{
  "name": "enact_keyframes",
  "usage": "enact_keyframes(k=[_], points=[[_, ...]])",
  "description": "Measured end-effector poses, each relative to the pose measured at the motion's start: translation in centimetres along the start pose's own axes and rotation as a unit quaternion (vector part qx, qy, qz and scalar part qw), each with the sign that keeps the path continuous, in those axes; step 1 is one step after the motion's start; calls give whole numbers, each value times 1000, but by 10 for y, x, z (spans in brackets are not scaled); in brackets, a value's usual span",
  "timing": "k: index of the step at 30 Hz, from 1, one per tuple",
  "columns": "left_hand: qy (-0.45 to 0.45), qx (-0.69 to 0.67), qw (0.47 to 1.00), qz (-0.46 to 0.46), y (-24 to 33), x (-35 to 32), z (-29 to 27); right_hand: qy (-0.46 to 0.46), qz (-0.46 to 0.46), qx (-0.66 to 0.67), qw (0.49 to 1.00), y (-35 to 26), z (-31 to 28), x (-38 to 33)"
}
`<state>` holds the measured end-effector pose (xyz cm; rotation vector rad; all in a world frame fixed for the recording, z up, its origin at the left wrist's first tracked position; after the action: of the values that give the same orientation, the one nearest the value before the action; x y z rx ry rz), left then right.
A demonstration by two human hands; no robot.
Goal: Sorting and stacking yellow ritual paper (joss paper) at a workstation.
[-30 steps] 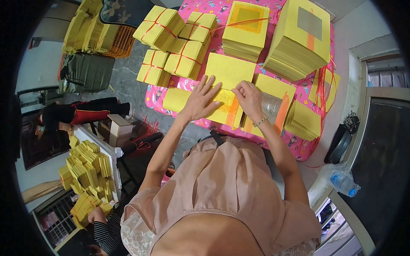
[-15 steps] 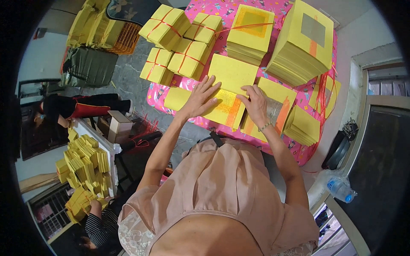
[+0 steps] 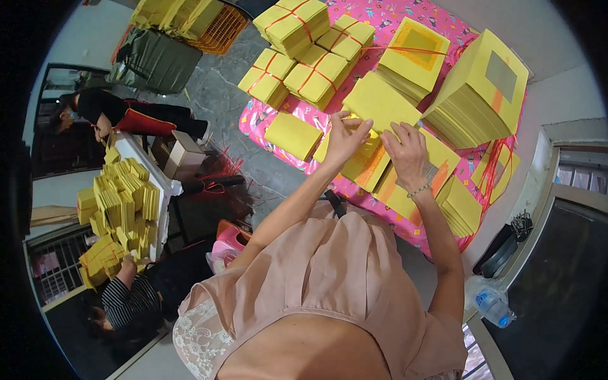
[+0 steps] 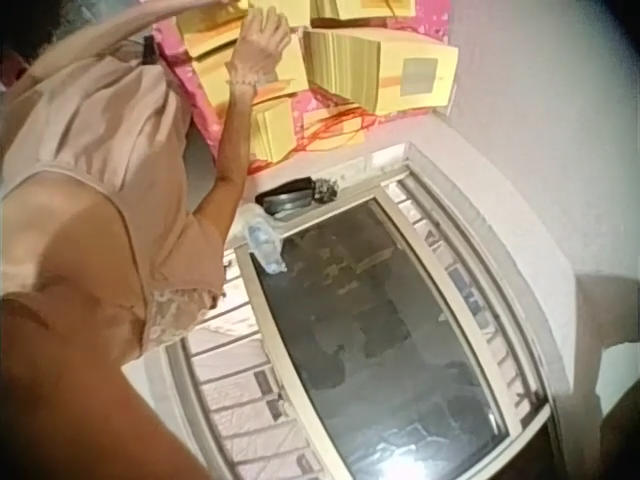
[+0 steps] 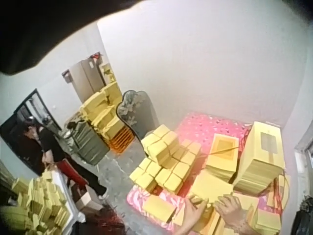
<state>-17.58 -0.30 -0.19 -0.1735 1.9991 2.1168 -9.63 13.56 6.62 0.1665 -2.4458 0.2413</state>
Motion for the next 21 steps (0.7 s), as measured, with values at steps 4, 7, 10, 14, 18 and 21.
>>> enact_keyframes(k=[4, 7, 10, 14, 18, 21], points=[[9, 35, 999, -29, -22, 13, -1, -41, 28, 52, 997, -5, 11, -1], [-5, -13, 996, -87, -26, 10, 3, -43, 95, 51, 993, 3, 12, -1], [-22, -82, 986, -146, -26, 13, 6, -44, 97, 15, 994, 11, 17, -8], [-41, -31, 988, -142, -20, 18, 16, -56, 72, 5, 996, 13, 22, -14], [-26, 21, 996, -83, -11, 26, 27, -76, 76, 10, 994, 12, 16, -12], [-26, 9, 997, -68, -7, 27, 17, -47, 99, 28, 994, 3, 2, -8]])
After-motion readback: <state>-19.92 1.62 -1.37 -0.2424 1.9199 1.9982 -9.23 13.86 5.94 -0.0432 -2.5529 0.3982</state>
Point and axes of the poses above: each hand's wrist, its own x-axis towards the middle knuckle, its own z-axis out of the palm, y = z × x, the point moved 7 cm from there along x, towards the middle knuckle, and after that the axes turned 7 degrees about y, right-handed, at the moved point
